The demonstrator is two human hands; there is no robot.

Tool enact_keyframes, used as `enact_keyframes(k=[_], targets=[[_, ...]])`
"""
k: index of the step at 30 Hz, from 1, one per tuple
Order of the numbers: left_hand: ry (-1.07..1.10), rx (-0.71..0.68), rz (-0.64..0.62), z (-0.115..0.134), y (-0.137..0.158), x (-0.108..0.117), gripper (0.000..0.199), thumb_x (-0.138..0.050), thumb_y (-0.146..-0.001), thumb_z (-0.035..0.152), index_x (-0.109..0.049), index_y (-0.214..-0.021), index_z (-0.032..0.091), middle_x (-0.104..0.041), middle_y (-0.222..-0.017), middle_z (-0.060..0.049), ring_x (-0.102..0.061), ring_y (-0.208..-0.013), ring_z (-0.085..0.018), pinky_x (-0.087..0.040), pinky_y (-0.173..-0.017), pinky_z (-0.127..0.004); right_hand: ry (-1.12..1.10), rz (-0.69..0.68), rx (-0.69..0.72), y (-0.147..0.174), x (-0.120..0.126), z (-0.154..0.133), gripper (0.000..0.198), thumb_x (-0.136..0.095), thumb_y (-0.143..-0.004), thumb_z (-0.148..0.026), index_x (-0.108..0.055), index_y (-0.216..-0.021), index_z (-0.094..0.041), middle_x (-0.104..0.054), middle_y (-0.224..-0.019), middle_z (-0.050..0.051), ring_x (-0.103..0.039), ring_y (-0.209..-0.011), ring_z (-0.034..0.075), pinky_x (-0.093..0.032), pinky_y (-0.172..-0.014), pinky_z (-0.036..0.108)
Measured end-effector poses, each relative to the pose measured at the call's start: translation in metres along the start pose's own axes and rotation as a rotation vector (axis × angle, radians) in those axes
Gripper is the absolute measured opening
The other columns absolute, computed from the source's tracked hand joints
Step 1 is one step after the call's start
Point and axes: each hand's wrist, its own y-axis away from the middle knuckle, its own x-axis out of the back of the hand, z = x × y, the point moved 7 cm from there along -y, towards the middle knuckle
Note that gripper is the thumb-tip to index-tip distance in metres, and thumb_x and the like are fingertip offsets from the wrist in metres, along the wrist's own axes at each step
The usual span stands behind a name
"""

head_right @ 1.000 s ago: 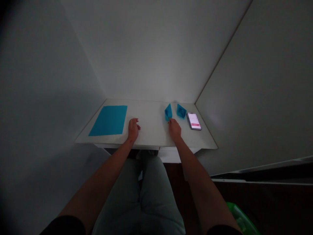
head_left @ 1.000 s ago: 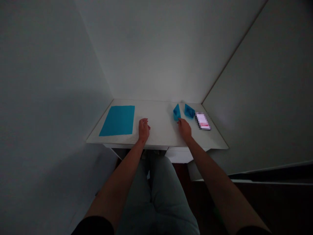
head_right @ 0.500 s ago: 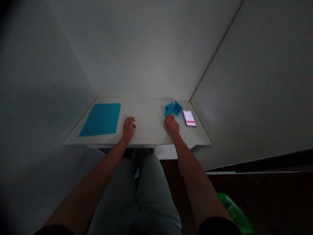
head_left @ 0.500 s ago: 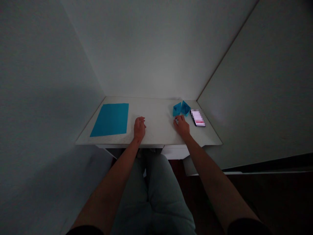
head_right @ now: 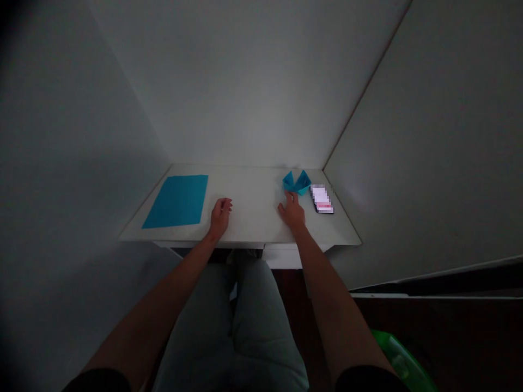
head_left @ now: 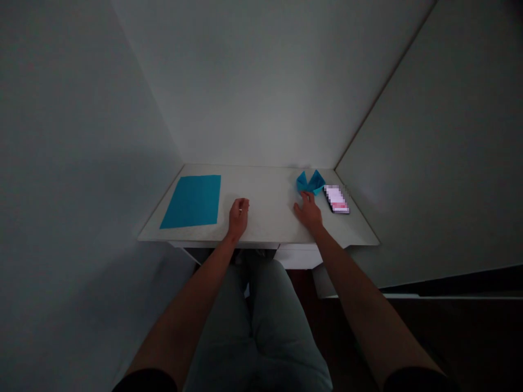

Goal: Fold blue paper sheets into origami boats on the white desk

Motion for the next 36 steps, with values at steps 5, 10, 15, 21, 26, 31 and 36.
enact_keyframes(k=[5,10,15,21,26,31,36], targets=[[-0.350,-0.255,-0.012,0.011,-0.006,0.057,0.022,-0.063,-0.100,0.044,-0.069,-0.107,0.024,-0.077,-0.112,-0.013,-0.072,-0.111,-0.031,-0.052,-0.113,-0.053,0.005,-0.023,0.010,0.000,0.000,-0.001,0.057,-0.054,-0.102,-0.042,-0.058,-0.154,-0.018,-0.052,-0.167,0.018,-0.074,-0.114,0.034,-0.063,-0.087,0.046],[-0.701,-0.187,0.099,-0.007,-0.008,0.143,0.049,-0.069,-0.095,0.056,-0.069,-0.129,0.021,-0.066,-0.155,-0.023,-0.048,-0.158,-0.045,-0.031,-0.131,-0.067,0.012,-0.023,0.014,0.000,-0.001,0.001,0.049,-0.056,-0.103,-0.042,-0.064,-0.145,-0.020,-0.057,-0.159,0.018,-0.074,-0.106,0.031,-0.061,-0.081,0.042],[-0.855,-0.105,-0.137,-0.019,0.026,0.132,0.081,-0.064,-0.092,0.077,-0.064,-0.148,0.018,-0.052,-0.169,-0.027,-0.041,-0.163,-0.048,-0.031,-0.131,-0.069,-0.081,0.013,0.070,-0.002,-0.001,0.005,0.046,-0.057,-0.102,-0.044,-0.066,-0.141,-0.021,-0.063,-0.149,0.016,-0.072,-0.097,0.027,-0.059,-0.081,0.041],[-0.971,-0.248,-0.539,0.019,0.098,0.027,0.086,-0.076,-0.092,0.062,-0.055,-0.164,0.021,-0.042,-0.178,-0.022,-0.040,-0.164,-0.046,-0.037,-0.129,-0.065,-0.251,0.016,0.174,0.007,0.005,-0.009,0.046,-0.056,-0.103,-0.052,-0.072,-0.132,-0.019,-0.073,-0.134,0.017,-0.071,-0.094,0.027,-0.058,-0.092,0.044],[-0.970,-0.351,-0.660,0.049,0.123,-0.014,0.054,-0.053,-0.102,0.017,-0.068,-0.153,0.026,-0.058,-0.168,-0.014,-0.060,-0.147,-0.036,-0.047,-0.121,-0.056,-0.279,-0.299,0.493,0.052,-0.004,-0.046,0.068,-0.067,-0.098,-0.067,-0.067,-0.151,-0.025,-0.065,-0.160,0.015,-0.061,-0.145,0.037,-0.043,-0.123,0.057],[-0.853,-0.321,-0.678,0.065,0.112,-0.012,0.039,-0.057,-0.101,0.015,-0.085,-0.125,0.030,-0.083,-0.125,-0.014,-0.076,-0.114,-0.038,-0.054,-0.103,-0.054,-0.329,-0.440,0.631,0.087,-0.001,-0.050,0.114,-0.089,-0.071,-0.081,-0.056,-0.165,-0.024,-0.055,-0.170,0.019,-0.053,-0.156,0.043,-0.038,-0.129,0.061],[-0.746,-0.403,-0.643,0.093,0.089,-0.018,0.024,-0.064,-0.104,0.027,-0.088,-0.109,0.032,-0.083,-0.102,-0.013,-0.077,-0.102,-0.036,-0.054,-0.104,-0.054,-0.259,-0.380,0.563,0.089,-0.006,-0.052,0.085,-0.090,-0.080,-0.065,-0.067,-0.155,-0.031,-0.065,-0.161,0.013,-0.057,-0.151,0.039,-0.040,-0.125,0.059]])
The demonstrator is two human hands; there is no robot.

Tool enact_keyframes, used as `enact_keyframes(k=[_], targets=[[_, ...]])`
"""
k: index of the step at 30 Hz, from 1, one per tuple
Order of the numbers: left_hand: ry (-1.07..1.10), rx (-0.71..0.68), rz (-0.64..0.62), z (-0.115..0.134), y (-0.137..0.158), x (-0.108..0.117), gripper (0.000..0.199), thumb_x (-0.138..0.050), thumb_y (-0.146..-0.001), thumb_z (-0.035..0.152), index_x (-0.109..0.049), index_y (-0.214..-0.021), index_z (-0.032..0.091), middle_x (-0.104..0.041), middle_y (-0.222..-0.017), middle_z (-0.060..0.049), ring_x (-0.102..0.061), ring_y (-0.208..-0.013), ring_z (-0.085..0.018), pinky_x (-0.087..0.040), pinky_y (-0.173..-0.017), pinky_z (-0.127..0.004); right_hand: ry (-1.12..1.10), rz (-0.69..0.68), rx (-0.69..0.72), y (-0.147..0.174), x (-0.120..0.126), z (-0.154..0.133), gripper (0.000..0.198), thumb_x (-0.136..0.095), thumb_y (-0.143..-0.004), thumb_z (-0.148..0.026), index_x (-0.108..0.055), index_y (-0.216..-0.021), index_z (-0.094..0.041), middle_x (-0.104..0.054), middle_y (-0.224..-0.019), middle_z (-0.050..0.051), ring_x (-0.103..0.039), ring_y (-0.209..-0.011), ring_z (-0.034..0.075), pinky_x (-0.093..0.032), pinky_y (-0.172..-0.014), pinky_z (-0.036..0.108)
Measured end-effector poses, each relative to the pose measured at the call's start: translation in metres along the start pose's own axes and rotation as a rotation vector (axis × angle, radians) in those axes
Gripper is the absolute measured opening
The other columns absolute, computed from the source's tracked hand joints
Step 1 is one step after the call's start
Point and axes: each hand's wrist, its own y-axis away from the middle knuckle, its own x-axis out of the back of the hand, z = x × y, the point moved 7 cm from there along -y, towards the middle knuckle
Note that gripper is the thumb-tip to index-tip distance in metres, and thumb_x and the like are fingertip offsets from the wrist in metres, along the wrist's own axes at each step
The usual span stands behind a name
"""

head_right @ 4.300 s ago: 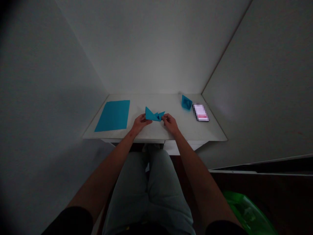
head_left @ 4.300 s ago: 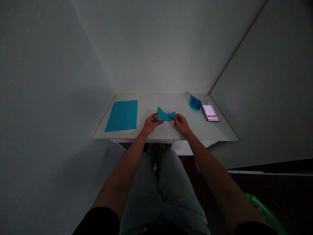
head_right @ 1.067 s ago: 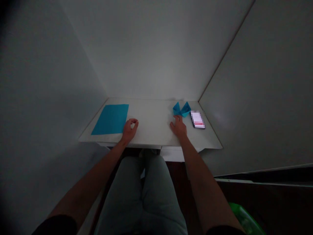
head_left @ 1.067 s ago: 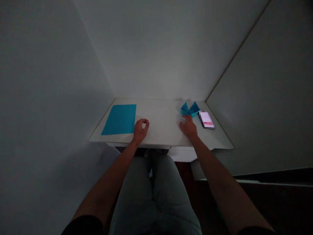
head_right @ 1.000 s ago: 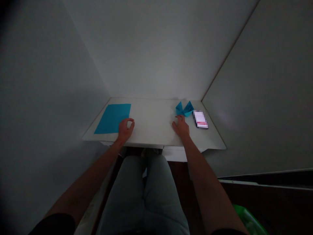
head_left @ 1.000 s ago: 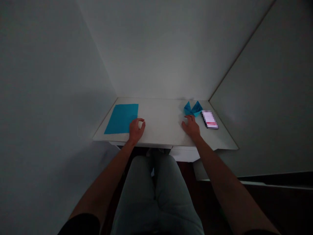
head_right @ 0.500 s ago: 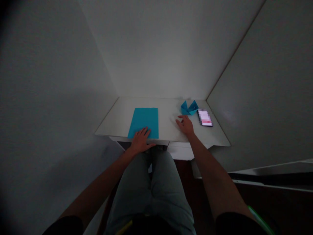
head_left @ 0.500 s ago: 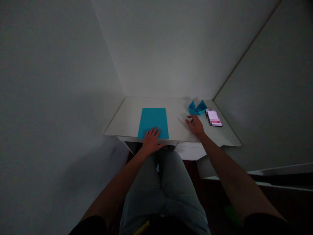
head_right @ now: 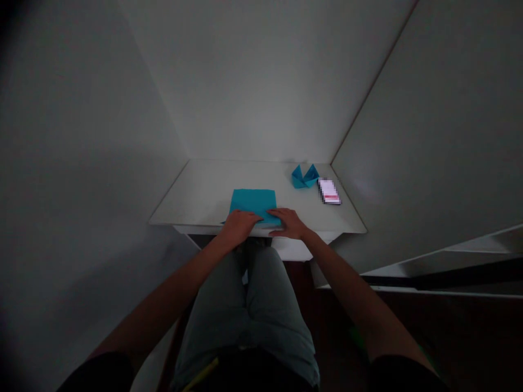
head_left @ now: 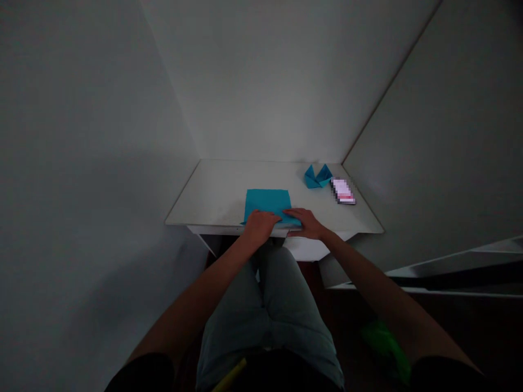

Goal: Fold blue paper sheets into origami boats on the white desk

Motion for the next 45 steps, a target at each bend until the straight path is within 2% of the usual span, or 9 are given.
enact_keyframes(k=[3,7,10,14,19,28,34,39,45], targets=[[0.059,-0.053,0.111,0.004,-0.021,0.025,0.021,-0.066,-0.104,0.032,-0.086,-0.098,0.031,-0.080,-0.095,-0.011,-0.076,-0.101,-0.034,-0.049,-0.113,-0.055,0.027,0.091,-0.091,-0.013,0.000,0.005,0.033,-0.073,-0.098,-0.058,-0.084,-0.115,-0.031,-0.081,-0.132,0.008,-0.068,-0.129,0.033,-0.048,-0.114,0.051],[0.039,-0.054,0.349,0.003,-0.035,0.066,0.035,-0.071,-0.102,0.033,-0.075,-0.137,0.029,-0.073,-0.131,-0.015,-0.064,-0.132,-0.038,-0.033,-0.128,-0.063,0.001,0.157,-0.255,-0.031,-0.001,0.022,0.051,-0.050,-0.108,-0.060,-0.073,-0.079,-0.026,-0.078,-0.088,0.005,-0.070,-0.091,0.025,-0.053,-0.089,0.037],[0.034,0.033,0.472,-0.007,-0.029,0.076,0.062,-0.074,-0.100,0.038,-0.058,-0.158,0.023,-0.056,-0.158,-0.021,-0.047,-0.151,-0.045,-0.026,-0.130,-0.067,-0.093,0.219,-0.385,-0.033,-0.002,0.036,0.052,-0.045,-0.109,-0.063,-0.072,-0.085,-0.026,-0.076,-0.086,0.004,-0.071,-0.085,0.025,-0.052,-0.081,0.035],[0.085,0.078,0.447,-0.032,-0.015,0.047,0.060,-0.070,-0.102,0.043,-0.058,-0.157,0.024,-0.052,-0.162,-0.023,-0.045,-0.153,-0.046,-0.027,-0.131,-0.067,-0.236,0.332,-0.462,-0.028,-0.005,0.045,0.043,-0.053,-0.105,-0.062,-0.070,-0.124,-0.027,-0.081,-0.101,0.003,-0.074,-0.092,0.026,-0.054,-0.082,0.036],[0.192,0.215,0.501,-0.084,-0.004,0.002,0.074,-0.074,-0.098,0.053,-0.049,-0.160,0.021,-0.045,-0.164,-0.026,-0.042,-0.157,-0.046,-0.032,-0.131,-0.067,-0.392,0.379,-0.403,-0.024,-0.005,0.043,0.076,-0.065,-0.099,-0.063,-0.048,-0.161,-0.023,-0.082,-0.110,0.006,-0.075,-0.094,0.025,-0.057,-0.088,0.040],[0.401,0.319,0.503,-0.163,0.006,-0.005,0.155,-0.109,-0.048,0.060,-0.024,-0.172,0.020,-0.040,-0.164,-0.026,-0.048,-0.153,-0.045,-0.042,-0.128,-0.062,0.012,0.215,-0.140,-0.030,-0.006,0.021,0.037,-0.084,-0.090,-0.058,-0.082,-0.106,-0.025,-0.076,-0.130,0.011,-0.073,-0.108,0.029,-0.054,-0.094,0.042],[0.341,0.306,0.275,-0.165,0.005,-0.006,0.104,-0.108,-0.050,0.057,-0.071,-0.139,0.018,-0.071,-0.141,-0.019,-0.064,-0.136,-0.046,-0.047,-0.124,-0.063,-0.187,0.310,-0.202,-0.027,-0.004,0.038,0.043,-0.065,-0.099,-0.065,-0.076,-0.095,-0.024,-0.076,-0.095,0.006,-0.067,-0.088,0.024,-0.054,-0.082,0.037],[0.540,0.301,0.277,-0.145,-0.005,-0.005,0.051,-0.091,-0.079,0.055,-0.082,-0.114,0.020,-0.081,-0.125,-0.014,-0.073,-0.122,-0.037,-0.055,-0.116,-0.054,-0.518,0.397,-0.239,-0.023,0.001,0.040,0.051,-0.066,-0.097,-0.070,-0.076,-0.117,-0.025,-0.080,-0.106,0.005,-0.071,-0.096,0.025,-0.059,-0.087,0.039],[0.784,0.362,0.279,-0.126,-0.013,-0.016,0.055,-0.073,-0.087,0.071,-0.081,-0.099,0.018,-0.083,-0.101,-0.008,-0.074,-0.095,-0.027,-0.062,-0.091,-0.042,-0.636,0.387,-0.286,-0.022,0.001,0.038,0.057,-0.084,-0.081,-0.073,-0.080,-0.109,-0.023,-0.083,-0.109,0.010,-0.075,-0.100,0.030,-0.061,-0.097,0.048]])
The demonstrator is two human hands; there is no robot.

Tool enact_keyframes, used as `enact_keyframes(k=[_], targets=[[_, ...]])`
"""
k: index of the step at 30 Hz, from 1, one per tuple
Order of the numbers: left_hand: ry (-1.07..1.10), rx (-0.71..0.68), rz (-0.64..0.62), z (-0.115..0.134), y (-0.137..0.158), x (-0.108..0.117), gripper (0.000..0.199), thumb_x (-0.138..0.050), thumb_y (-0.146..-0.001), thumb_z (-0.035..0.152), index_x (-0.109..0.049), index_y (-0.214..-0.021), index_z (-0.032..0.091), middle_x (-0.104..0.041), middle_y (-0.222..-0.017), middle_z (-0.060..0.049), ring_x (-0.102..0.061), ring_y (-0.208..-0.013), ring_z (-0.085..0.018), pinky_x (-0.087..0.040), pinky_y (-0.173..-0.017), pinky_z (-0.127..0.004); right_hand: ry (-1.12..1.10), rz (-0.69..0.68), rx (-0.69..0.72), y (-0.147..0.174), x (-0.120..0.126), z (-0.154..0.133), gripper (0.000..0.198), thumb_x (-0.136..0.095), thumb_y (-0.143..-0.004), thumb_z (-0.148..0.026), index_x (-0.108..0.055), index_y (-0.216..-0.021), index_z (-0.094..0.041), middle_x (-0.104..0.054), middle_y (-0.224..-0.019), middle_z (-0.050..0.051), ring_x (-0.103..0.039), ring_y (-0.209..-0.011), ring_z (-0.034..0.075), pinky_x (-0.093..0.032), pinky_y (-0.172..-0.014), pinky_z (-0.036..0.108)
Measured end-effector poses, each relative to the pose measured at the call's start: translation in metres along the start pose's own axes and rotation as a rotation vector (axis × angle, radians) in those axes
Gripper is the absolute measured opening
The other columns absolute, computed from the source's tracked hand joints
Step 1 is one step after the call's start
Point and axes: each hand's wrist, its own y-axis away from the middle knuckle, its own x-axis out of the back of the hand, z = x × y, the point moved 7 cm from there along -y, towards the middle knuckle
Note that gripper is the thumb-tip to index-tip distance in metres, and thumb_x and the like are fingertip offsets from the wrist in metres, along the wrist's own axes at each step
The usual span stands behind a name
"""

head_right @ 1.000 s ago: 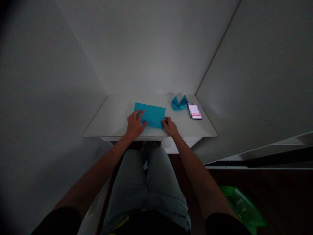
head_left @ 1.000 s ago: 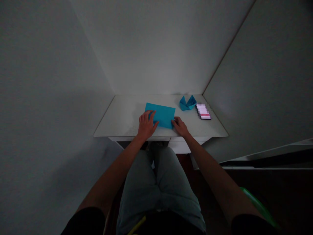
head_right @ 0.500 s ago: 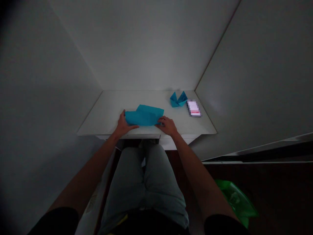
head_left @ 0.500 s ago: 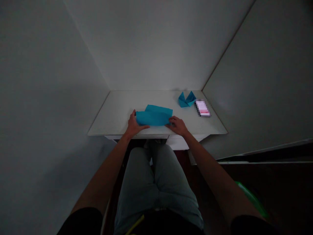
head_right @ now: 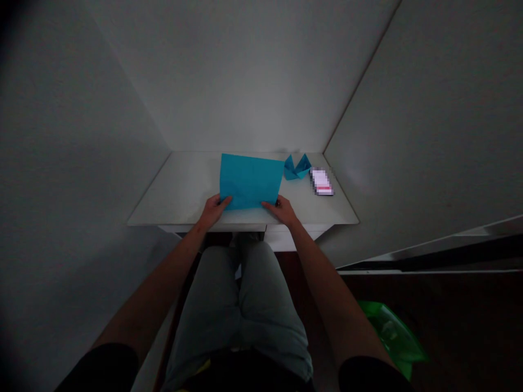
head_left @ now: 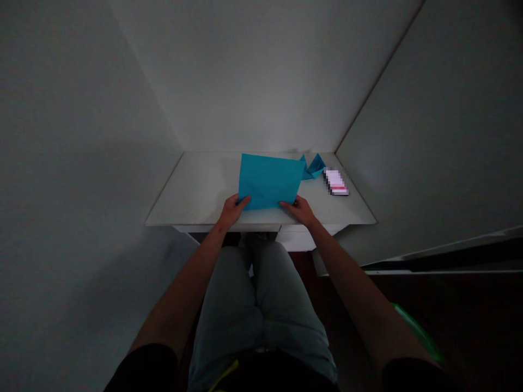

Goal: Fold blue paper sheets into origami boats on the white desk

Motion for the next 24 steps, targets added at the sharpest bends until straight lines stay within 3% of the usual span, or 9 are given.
enact_keyframes(k=[4,10,15,20,24], targets=[[0.053,0.026,-0.034,0.008,0.000,-0.011,0.058,-0.075,-0.085,0.070,-0.082,-0.105,0.017,-0.083,-0.105,-0.010,-0.074,-0.090,-0.025,-0.062,-0.084,-0.039,-0.052,0.063,-0.050,-0.001,0.007,0.004,0.061,-0.080,-0.079,-0.081,-0.080,-0.094,-0.022,-0.083,-0.100,0.010,-0.075,-0.094,0.031,-0.063,-0.093,0.049],[-0.010,-0.030,-0.041,0.029,-0.008,-0.014,0.051,-0.072,-0.093,0.063,-0.082,-0.116,0.018,-0.084,-0.116,-0.011,-0.077,-0.102,-0.030,-0.063,-0.092,-0.043,-0.173,0.141,-0.126,-0.001,0.015,0.012,0.069,-0.079,-0.077,-0.085,-0.080,-0.102,-0.021,-0.083,-0.104,0.009,-0.075,-0.096,0.032,-0.064,-0.089,0.048],[0.011,0.043,-0.039,0.006,-0.015,-0.010,0.054,-0.079,-0.087,0.060,-0.080,-0.120,0.017,-0.083,-0.125,-0.014,-0.076,-0.114,-0.034,-0.062,-0.104,-0.050,-0.212,0.107,-0.114,-0.001,0.011,0.010,0.066,-0.083,-0.078,-0.079,-0.075,-0.114,-0.024,-0.083,-0.098,0.005,-0.074,-0.087,0.027,-0.064,-0.083,0.044],[0.175,0.074,-0.027,-0.014,-0.019,-0.001,0.076,-0.084,-0.083,0.055,-0.066,-0.146,0.017,-0.079,-0.133,-0.016,-0.076,-0.114,-0.031,-0.064,-0.101,-0.047,-0.330,0.012,-0.110,-0.001,0.003,0.005,0.069,-0.091,-0.077,-0.066,-0.067,-0.130,-0.028,-0.082,-0.100,0.003,-0.073,-0.085,0.025,-0.063,-0.078,0.040],[0.239,0.111,-0.011,-0.017,-0.021,0.004,0.071,-0.080,-0.083,0.051,-0.065,-0.145,0.018,-0.081,-0.127,-0.014,-0.076,-0.107,-0.029,-0.062,-0.098,-0.044,-0.318,0.009,-0.109,-0.002,0.005,0.007,0.067,-0.088,-0.080,-0.066,-0.066,-0.130,-0.028,-0.069,-0.076,-0.003,-0.059,-0.066,0.018,-0.051,-0.063,0.032]])
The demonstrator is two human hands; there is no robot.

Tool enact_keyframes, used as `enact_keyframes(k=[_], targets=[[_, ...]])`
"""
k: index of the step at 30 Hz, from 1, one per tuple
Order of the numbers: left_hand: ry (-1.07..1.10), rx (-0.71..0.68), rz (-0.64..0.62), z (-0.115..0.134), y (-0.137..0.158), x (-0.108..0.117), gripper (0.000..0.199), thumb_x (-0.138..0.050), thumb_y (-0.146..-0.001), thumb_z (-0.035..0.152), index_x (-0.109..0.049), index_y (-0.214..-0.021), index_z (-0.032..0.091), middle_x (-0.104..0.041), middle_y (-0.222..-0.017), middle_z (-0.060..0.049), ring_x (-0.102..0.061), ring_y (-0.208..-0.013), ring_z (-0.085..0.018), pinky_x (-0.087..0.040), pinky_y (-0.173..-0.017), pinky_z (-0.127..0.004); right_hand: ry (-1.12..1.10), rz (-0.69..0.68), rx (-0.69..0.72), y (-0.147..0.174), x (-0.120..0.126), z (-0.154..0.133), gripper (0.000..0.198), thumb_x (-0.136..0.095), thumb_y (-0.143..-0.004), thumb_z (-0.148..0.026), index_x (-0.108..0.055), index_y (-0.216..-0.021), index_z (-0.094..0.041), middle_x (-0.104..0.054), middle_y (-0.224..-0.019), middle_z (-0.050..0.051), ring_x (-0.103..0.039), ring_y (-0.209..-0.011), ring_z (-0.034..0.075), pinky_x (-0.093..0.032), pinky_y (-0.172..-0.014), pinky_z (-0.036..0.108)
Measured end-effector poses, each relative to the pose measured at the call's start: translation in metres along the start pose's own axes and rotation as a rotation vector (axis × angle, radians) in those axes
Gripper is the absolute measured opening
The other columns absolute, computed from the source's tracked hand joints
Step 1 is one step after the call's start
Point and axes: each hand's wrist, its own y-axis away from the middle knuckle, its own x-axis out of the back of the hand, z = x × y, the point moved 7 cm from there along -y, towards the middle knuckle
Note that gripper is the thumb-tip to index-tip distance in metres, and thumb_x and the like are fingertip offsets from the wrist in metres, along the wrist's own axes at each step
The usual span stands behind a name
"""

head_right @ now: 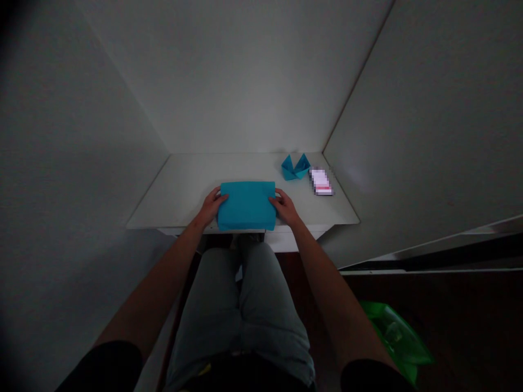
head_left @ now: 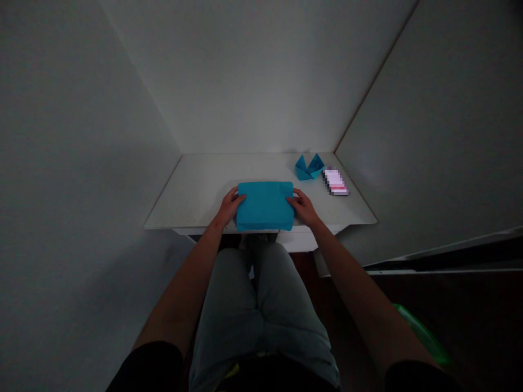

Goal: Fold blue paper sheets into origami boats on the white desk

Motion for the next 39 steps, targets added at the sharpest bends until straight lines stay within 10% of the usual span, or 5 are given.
enact_keyframes(k=[10,17,23,33,39], targets=[[-0.100,-0.019,0.026,0.007,0.005,0.002,0.036,-0.067,-0.083,0.047,-0.081,-0.097,0.017,-0.082,-0.102,-0.009,-0.073,-0.105,-0.030,-0.059,-0.102,-0.046,0.233,0.080,0.108,-0.003,0.009,-0.007,0.042,-0.065,-0.087,-0.066,-0.072,-0.090,-0.025,-0.071,-0.090,0.005,-0.061,-0.084,0.025,-0.053,-0.080,0.039],[-0.070,0.008,0.030,0.010,0.008,-0.004,0.040,-0.066,-0.091,0.049,-0.082,-0.110,0.018,-0.081,-0.120,-0.011,-0.074,-0.110,-0.029,-0.062,-0.096,-0.041,0.268,0.112,0.072,0.000,0.010,-0.009,0.048,-0.061,-0.093,-0.063,-0.077,-0.117,-0.024,-0.072,-0.094,0.004,-0.058,-0.080,0.022,-0.051,-0.075,0.037],[-0.139,0.029,-0.004,0.005,0.010,-0.007,0.064,-0.088,-0.077,0.034,-0.069,-0.136,0.019,-0.077,-0.117,-0.011,-0.073,-0.100,-0.025,-0.063,-0.086,-0.037,0.168,0.033,0.059,-0.003,0.001,0.003,0.102,-0.091,-0.072,-0.062,-0.050,-0.158,-0.025,-0.064,-0.085,-0.005,-0.052,-0.067,0.015,-0.044,-0.061,0.030],[-0.148,-0.079,0.100,0.006,0.010,-0.007,0.081,-0.082,-0.083,0.027,-0.050,-0.157,0.018,-0.071,-0.128,-0.013,-0.072,-0.110,-0.023,-0.060,-0.100,-0.038,0.350,0.074,0.088,-0.006,0.005,0.004,0.052,-0.079,-0.081,-0.063,-0.071,-0.113,-0.023,-0.073,-0.095,0.002,-0.055,-0.067,0.016,-0.051,-0.067,0.034],[-0.371,-0.138,0.130,0.013,0.014,-0.007,0.035,-0.074,-0.091,0.033,-0.074,-0.123,0.018,-0.077,-0.122,-0.011,-0.071,-0.114,-0.027,-0.055,-0.110,-0.045,0.483,0.035,0.213,-0.007,0.000,-0.001,0.044,-0.071,-0.089,-0.059,-0.077,-0.114,-0.024,-0.074,-0.101,0.006,-0.058,-0.070,0.018,-0.056,-0.073,0.038]])
